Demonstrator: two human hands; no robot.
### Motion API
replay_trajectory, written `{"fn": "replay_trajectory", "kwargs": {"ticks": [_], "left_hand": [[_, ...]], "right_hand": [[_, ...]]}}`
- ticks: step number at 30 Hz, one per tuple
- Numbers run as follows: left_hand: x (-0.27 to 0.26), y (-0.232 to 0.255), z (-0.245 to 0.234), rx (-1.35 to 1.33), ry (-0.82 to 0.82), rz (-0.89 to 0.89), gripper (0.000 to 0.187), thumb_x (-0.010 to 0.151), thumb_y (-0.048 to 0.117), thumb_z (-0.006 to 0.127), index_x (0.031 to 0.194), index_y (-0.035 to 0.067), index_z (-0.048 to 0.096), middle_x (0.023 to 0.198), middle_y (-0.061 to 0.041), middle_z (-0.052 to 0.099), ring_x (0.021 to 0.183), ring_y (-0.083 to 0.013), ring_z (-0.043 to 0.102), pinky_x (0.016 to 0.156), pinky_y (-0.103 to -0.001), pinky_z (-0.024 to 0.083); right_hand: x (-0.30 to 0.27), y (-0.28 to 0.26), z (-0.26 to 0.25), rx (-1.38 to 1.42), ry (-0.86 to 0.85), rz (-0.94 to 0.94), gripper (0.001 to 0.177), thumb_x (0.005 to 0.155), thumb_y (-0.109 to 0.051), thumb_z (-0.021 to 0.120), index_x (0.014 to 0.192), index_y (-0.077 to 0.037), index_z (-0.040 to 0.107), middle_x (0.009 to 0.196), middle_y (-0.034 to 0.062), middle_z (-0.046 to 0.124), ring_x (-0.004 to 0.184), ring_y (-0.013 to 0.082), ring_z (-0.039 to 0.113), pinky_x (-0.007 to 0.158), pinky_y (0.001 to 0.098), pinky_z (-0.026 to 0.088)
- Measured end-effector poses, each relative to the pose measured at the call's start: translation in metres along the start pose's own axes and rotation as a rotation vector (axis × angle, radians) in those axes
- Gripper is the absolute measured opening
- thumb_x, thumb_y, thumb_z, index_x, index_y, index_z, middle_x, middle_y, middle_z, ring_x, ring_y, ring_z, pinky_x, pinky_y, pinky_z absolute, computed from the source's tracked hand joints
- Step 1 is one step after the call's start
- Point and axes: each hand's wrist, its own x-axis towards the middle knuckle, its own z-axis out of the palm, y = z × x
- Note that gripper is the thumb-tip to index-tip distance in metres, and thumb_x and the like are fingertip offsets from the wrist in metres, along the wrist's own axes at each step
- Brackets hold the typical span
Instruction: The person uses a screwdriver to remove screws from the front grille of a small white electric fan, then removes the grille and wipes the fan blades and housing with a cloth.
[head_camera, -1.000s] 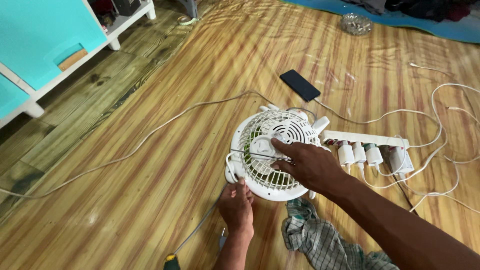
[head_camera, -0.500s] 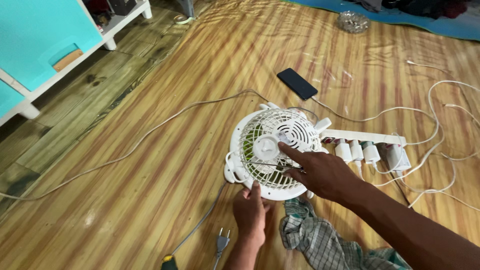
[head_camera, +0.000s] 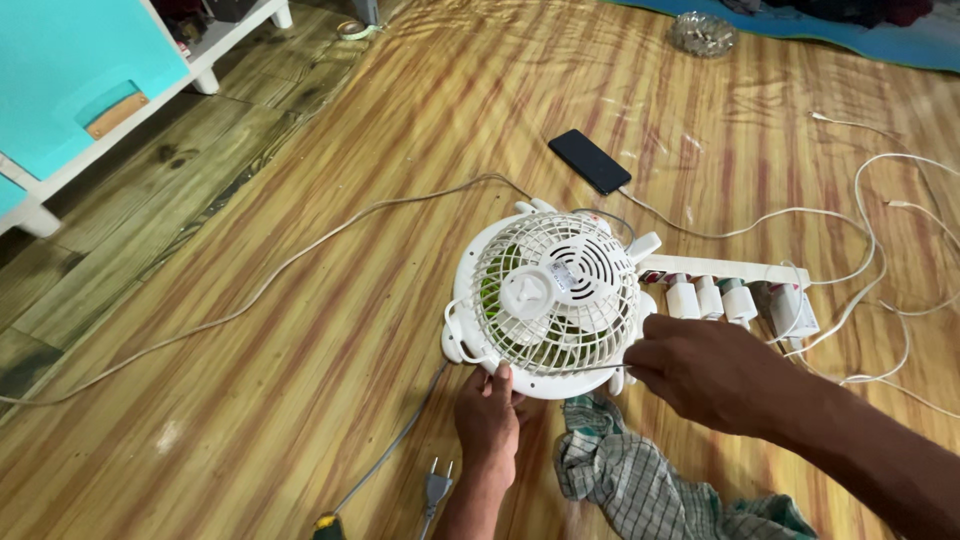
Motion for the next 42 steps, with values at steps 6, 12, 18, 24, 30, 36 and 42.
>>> {"fn": "replay_trajectory", "kwargs": {"ticks": [6,12,18,24,30,36,42], "left_hand": [[-0.003,0.005,0.0,0.071,0.036,-0.094,0.033,0.1,0.028,0.059,0.119,0.004,0.071,0.101,-0.005,0.074,0.084,-0.0136,0.067,0.071,-0.033,0.052],[0.002,-0.001,0.0,0.049,0.049,-0.131,0.036,0.097,0.029,0.062,0.122,0.005,0.07,0.108,-0.006,0.078,0.087,-0.0148,0.075,0.066,-0.032,0.056],[0.001,-0.001,0.0,0.008,0.034,-0.091,0.035,0.097,0.028,0.06,0.126,0.01,0.067,0.11,-0.004,0.078,0.088,-0.0144,0.078,0.055,-0.031,0.055],[-0.007,0.01,-0.001,0.069,0.037,-0.065,0.035,0.098,0.028,0.061,0.127,0.011,0.07,0.102,-0.006,0.076,0.081,-0.0155,0.072,0.054,-0.029,0.054],[-0.006,0.008,-0.001,0.041,0.038,-0.074,0.034,0.097,0.028,0.06,0.126,0.012,0.069,0.101,-0.002,0.076,0.08,-0.011,0.073,0.054,-0.028,0.054],[-0.002,-0.004,-0.005,0.109,0.005,0.154,0.031,0.1,0.027,0.06,0.118,0.005,0.072,0.099,-0.006,0.076,0.083,-0.0125,0.073,0.07,-0.028,0.061],[-0.004,0.002,-0.005,0.136,0.002,0.091,0.031,0.1,0.029,0.06,0.115,0.005,0.073,0.096,-0.009,0.075,0.08,-0.015,0.071,0.069,-0.032,0.059]], "right_hand": [[0.007,-0.012,-0.01,-0.251,0.056,-0.158,0.017,0.079,-0.009,0.065,0.094,-0.01,0.071,0.091,0.0072,0.063,0.082,0.0291,0.063,0.072,0.0453,0.054],[0.023,-0.029,-0.019,-0.277,0.025,-0.28,0.021,0.072,-0.006,0.068,0.093,-0.007,0.07,0.094,0.0088,0.063,0.092,0.0326,0.061,0.074,0.0455,0.053],[0.038,-0.044,-0.023,-0.289,-0.12,-0.206,0.016,0.08,-0.007,0.067,0.096,-0.007,0.071,0.102,0.0085,0.065,0.091,0.0289,0.061,0.078,0.0444,0.054],[0.04,-0.048,-0.024,-0.3,-0.068,-0.283,0.016,0.077,-0.008,0.067,0.093,-0.005,0.07,0.099,0.01,0.065,0.09,0.0304,0.063,0.077,0.0454,0.054],[0.042,-0.057,-0.02,-0.343,-0.098,-0.291,0.011,0.083,-0.015,0.065,0.087,-0.005,0.07,0.098,0.0093,0.064,0.088,0.028,0.061,0.075,0.0443,0.053],[0.038,-0.072,-0.009,-0.531,-0.005,-0.572,0.024,0.084,-0.028,0.064,0.072,-0.007,0.069,0.084,0.0062,0.057,0.084,0.0278,0.054,0.064,0.0417,0.049],[0.041,-0.078,0.0,-0.794,0.051,-0.61,0.028,0.09,-0.024,0.062,0.073,-0.003,0.068,0.077,0.0065,0.057,0.074,0.0213,0.053,0.067,0.0399,0.05]]}}
